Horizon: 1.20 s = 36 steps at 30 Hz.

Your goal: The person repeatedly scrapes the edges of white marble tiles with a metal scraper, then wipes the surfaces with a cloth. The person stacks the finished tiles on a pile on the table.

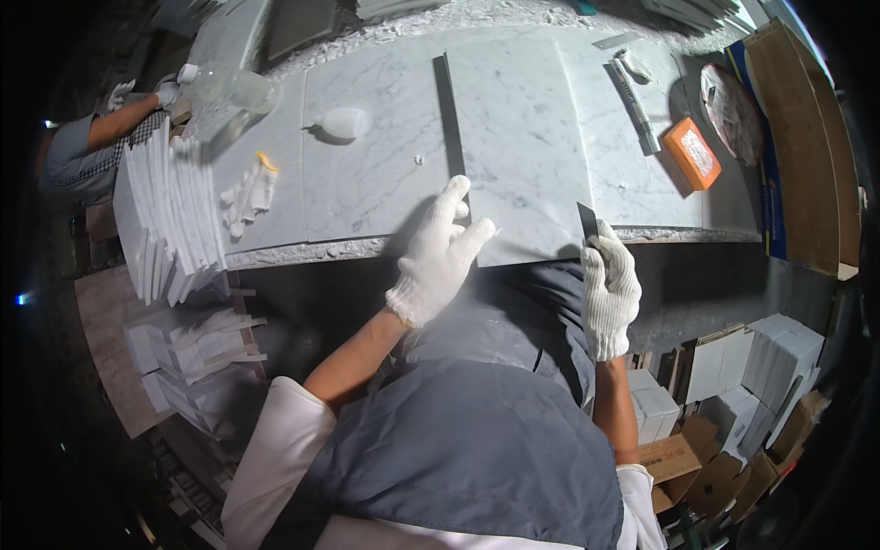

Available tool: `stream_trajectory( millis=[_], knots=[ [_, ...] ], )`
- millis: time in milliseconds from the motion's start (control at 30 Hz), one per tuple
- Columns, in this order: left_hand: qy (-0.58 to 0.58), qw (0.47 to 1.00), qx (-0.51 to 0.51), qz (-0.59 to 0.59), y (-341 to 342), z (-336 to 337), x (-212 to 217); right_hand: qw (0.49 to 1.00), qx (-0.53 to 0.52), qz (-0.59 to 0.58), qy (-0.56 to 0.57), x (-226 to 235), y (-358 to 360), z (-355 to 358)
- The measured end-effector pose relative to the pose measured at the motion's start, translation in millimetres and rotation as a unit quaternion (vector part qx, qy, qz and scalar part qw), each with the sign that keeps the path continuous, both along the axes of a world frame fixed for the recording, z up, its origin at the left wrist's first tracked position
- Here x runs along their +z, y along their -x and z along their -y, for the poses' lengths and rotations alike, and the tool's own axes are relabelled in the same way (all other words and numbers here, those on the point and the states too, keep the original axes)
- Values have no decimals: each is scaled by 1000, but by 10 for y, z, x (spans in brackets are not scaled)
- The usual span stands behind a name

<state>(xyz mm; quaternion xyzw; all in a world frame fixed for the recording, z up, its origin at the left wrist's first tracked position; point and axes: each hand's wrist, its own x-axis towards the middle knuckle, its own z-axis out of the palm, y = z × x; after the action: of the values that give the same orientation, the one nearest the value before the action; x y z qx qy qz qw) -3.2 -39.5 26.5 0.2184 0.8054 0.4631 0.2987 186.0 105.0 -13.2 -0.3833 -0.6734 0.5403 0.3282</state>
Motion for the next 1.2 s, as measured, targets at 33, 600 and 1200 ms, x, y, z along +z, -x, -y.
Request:
stream_trajectory(
  millis=[33,600,1200],
  knots=[
    [-4,1000,5,15,21,-11,12,1000,4,4,-11,15,3,14],
    [-119,983,43,136,76,-259,293,992,-35,-16,120,112,-102,366],
    [-10,1000,-19,-7,215,-295,317,978,-53,35,197,302,-59,260]
  ],
)
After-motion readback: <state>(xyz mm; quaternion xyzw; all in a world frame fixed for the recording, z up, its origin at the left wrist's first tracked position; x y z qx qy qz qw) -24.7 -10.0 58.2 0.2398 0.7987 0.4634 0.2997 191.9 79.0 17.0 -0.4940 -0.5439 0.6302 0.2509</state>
